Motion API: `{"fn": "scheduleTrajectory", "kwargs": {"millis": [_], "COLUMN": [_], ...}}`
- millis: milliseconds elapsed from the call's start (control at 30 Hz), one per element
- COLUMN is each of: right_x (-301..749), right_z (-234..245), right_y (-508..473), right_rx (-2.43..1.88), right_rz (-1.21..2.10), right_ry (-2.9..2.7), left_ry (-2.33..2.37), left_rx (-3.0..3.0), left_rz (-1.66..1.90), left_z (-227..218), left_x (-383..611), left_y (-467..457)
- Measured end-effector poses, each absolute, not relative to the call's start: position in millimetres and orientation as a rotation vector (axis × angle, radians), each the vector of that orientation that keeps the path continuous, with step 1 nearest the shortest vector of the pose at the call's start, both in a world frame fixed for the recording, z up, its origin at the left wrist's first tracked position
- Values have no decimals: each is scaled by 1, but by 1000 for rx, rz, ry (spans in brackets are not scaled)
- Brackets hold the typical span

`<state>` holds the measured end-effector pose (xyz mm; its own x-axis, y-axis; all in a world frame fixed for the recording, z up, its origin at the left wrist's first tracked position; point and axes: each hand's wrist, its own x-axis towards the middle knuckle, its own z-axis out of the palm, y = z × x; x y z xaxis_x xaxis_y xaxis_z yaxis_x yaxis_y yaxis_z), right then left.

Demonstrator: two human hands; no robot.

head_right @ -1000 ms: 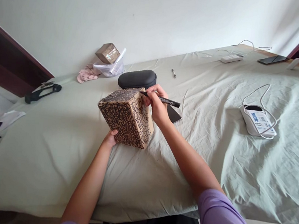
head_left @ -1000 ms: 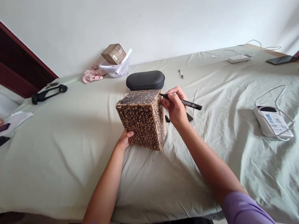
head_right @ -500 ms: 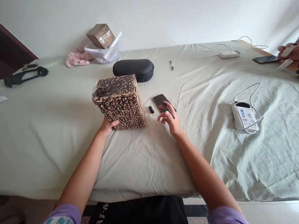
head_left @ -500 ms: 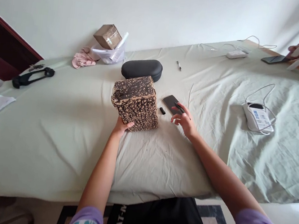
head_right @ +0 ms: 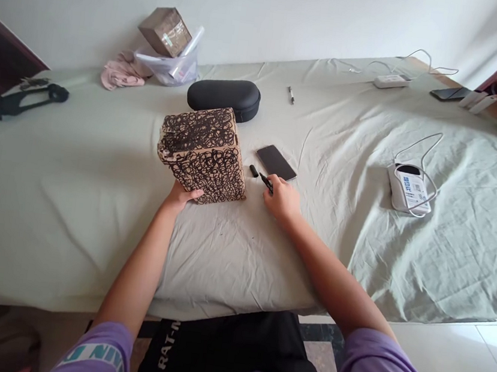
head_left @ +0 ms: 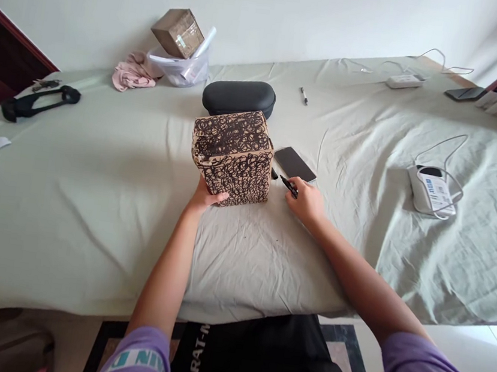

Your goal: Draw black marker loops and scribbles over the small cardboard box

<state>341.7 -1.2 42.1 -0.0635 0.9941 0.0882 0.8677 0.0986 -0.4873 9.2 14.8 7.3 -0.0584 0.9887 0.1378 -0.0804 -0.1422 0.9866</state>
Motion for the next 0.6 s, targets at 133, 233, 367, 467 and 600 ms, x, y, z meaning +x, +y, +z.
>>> {"fn": "scheduleTrajectory", "kwargs": {"millis": [133,233,367,467,600], "right_x": [337,334,329,325,325], "right_z": [48,49,47,43,42], "right_y": [-4,-3,1,2,2], "right_rx": [-1892,-1907,-1906,-1925,-1923], "right_rz": [342,376,355,306,300], "right_ry": [-2061,-2084,-2118,-2133,-2146], "left_ry": [1081,1040,987,967,925], "left_rx": [1230,1223,1253,1265,1270], "left_rz": [1389,1401,1414,1413,1416], "left_z": [7,8,8,6,6], "left_x": [10,12,13,13,14], "left_y": [16,18,21,22,23]}}
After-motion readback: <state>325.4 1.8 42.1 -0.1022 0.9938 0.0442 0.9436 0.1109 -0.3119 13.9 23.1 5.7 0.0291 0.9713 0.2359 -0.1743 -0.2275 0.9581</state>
